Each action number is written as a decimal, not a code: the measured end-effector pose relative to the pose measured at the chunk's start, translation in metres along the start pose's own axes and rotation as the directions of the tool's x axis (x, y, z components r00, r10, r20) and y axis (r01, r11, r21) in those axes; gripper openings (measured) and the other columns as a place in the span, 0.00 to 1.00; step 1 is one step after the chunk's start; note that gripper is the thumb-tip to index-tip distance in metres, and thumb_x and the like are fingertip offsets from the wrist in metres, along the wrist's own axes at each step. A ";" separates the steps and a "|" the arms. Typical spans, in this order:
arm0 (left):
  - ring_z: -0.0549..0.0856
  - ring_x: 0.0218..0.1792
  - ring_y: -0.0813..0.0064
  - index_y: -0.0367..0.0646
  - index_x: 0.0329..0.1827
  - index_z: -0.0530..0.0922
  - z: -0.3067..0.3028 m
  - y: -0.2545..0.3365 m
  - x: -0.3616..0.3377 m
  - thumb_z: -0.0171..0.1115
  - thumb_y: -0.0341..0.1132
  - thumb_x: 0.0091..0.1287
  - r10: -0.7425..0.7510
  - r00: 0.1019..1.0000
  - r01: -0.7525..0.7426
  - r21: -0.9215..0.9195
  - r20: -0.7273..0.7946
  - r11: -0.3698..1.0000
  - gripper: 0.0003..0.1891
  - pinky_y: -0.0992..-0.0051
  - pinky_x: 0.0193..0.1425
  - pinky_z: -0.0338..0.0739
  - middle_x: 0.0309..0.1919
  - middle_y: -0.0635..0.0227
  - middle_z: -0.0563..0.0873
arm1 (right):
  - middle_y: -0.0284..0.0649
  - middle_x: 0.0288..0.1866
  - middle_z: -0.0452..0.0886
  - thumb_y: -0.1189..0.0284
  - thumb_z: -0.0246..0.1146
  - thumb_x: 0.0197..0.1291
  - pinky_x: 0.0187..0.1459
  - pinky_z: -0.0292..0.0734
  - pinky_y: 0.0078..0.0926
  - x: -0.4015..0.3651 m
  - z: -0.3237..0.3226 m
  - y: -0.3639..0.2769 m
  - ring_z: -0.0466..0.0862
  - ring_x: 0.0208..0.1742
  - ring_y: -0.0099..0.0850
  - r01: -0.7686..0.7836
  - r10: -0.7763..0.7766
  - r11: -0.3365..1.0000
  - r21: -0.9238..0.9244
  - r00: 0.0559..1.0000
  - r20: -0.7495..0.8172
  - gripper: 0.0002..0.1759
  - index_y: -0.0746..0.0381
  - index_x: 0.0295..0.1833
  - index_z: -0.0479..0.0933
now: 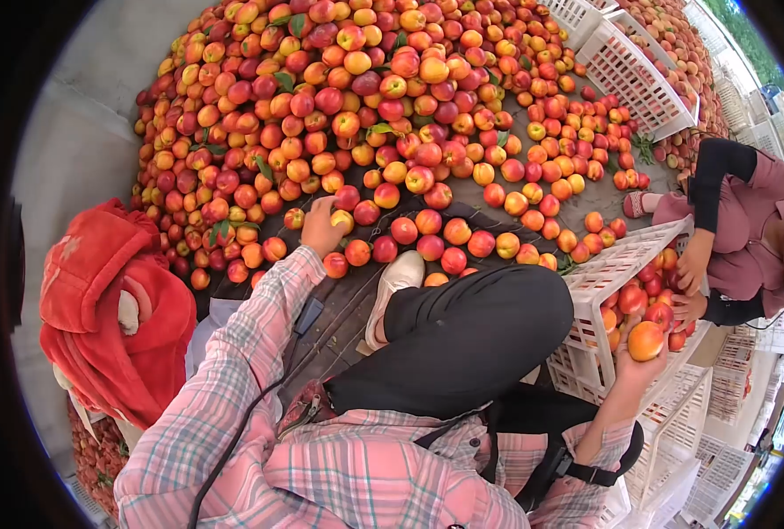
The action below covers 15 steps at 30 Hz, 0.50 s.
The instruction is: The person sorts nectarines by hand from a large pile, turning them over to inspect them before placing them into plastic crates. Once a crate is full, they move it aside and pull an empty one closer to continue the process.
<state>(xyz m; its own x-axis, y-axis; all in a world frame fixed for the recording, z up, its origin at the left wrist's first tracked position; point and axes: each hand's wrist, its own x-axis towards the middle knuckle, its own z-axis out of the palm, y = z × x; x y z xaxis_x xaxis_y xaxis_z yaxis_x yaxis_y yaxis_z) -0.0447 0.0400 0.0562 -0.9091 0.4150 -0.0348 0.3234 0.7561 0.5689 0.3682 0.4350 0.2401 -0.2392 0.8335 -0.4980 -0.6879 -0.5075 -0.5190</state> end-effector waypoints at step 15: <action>0.79 0.51 0.49 0.49 0.57 0.67 0.006 -0.016 -0.008 0.72 0.46 0.47 -0.365 0.929 0.356 -0.115 -0.065 0.927 0.34 0.59 0.53 0.76 0.52 0.52 0.75 | 0.48 0.59 0.71 0.67 0.59 0.62 0.52 0.83 0.38 0.000 0.037 -0.032 0.76 0.56 0.44 0.237 -0.341 0.683 -0.691 0.940 -0.015 0.28 0.65 0.65 0.63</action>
<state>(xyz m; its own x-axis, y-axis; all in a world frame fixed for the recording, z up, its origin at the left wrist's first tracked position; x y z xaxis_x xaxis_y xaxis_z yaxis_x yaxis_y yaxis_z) -0.0416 0.0276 0.0424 -0.9796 0.0765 -0.1861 -0.0541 0.7905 0.6100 0.3646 0.4587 0.2824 0.0202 0.9534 -0.3012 -0.0531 -0.2998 -0.9525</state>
